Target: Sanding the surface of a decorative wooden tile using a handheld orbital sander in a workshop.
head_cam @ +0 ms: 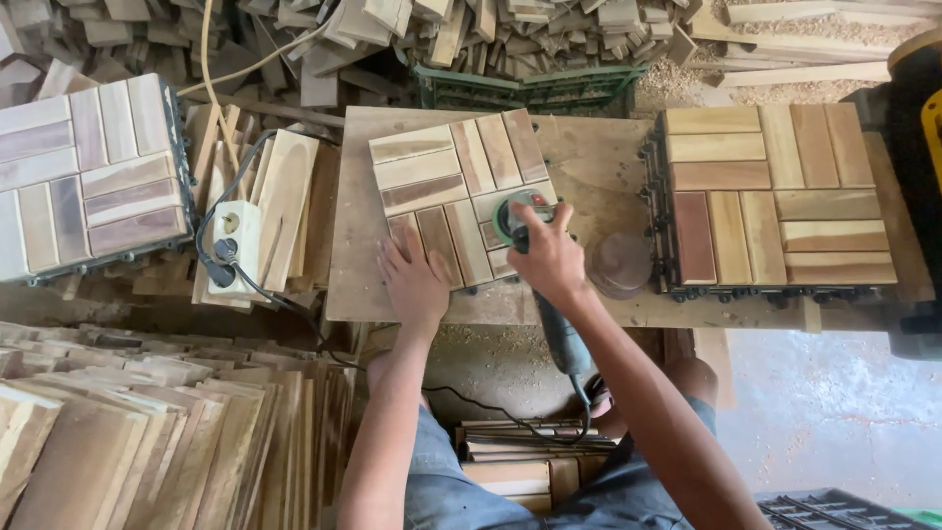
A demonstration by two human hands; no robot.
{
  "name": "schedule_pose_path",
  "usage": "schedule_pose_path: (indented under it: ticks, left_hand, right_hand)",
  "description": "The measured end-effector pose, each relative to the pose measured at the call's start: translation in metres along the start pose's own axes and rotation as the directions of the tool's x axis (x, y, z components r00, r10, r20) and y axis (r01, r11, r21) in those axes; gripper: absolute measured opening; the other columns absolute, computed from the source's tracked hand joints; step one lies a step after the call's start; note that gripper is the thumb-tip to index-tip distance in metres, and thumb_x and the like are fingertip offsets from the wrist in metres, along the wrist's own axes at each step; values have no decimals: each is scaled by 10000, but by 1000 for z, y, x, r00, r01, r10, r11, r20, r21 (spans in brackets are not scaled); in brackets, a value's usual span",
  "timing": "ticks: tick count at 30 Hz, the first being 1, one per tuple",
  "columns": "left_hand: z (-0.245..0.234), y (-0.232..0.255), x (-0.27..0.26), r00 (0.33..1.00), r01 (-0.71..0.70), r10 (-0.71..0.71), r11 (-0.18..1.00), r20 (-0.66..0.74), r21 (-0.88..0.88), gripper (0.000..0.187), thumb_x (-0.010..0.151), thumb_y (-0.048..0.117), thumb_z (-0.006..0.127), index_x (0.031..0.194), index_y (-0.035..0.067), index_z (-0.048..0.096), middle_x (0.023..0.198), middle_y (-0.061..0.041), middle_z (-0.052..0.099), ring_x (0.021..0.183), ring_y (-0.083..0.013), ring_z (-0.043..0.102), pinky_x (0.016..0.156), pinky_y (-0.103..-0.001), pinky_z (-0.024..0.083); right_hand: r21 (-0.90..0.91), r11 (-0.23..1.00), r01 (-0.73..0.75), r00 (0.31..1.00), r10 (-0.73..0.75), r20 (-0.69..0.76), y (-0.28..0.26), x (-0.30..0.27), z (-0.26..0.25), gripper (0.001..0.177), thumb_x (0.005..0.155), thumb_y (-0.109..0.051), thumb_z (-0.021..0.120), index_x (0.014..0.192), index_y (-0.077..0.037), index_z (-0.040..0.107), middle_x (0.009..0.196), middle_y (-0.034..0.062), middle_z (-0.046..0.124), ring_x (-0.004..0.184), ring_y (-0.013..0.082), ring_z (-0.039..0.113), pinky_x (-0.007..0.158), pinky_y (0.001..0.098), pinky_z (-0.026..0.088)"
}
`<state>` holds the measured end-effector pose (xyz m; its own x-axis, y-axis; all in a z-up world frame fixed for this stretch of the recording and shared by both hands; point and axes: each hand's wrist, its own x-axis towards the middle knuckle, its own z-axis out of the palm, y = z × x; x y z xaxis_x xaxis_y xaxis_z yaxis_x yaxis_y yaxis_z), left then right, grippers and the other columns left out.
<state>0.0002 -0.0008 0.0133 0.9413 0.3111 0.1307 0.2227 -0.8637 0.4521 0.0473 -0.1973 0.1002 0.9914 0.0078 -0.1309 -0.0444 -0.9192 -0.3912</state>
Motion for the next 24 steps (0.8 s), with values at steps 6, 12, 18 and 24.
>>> schedule_pose_path:
  ticks: [6, 12, 18, 24]
  left_hand:
    - [-2, 3, 0, 995, -47, 50, 998, -90, 42, 537, 1075, 297, 456, 1530, 30, 353, 1425, -333, 361, 1433, -560, 322, 1173, -605, 283]
    - [-1, 4, 1, 994, -36, 39, 999, -105, 33, 543, 1065, 305, 448, 1530, 42, 353, 1423, -325, 358, 1429, -558, 331, 1168, -609, 292]
    - [12, -5, 1, 995, -37, 36, 999, -91, -14, 549, 1080, 314, 414, 1556, 49, 341, 1464, -331, 340, 1458, -563, 274, 1180, -630, 254]
    - [12, -5, 2, 993, -50, 44, 997, -106, -54, 557, 1077, 334, 416, 1550, 44, 361, 1463, -345, 337, 1444, -568, 286, 1172, -637, 259]
  right_hand:
    - [0, 995, -96, 988, 96, -121, 51, 28, -14, 667, 743, -298, 738, 1360, -407, 508, 1331, 127, 335, 878, 526, 709, 838, 588, 592]
    - [18, 995, -99, 989, 100, -111, 33, 24, -17, 668, 748, -267, 755, 1361, -371, 509, 1310, 141, 343, 879, 535, 708, 838, 587, 593]
    - [43, 998, 53, 998, -54, 25, -36, -4, 1, 651, 760, -231, 747, 1350, -389, 523, 1316, 144, 338, 866, 535, 712, 807, 593, 617]
    - [11, 997, 77, 993, -78, 91, -55, -14, 5, 685, 785, -263, 772, 1366, -426, 448, 1376, 144, 313, 855, 534, 711, 826, 582, 613]
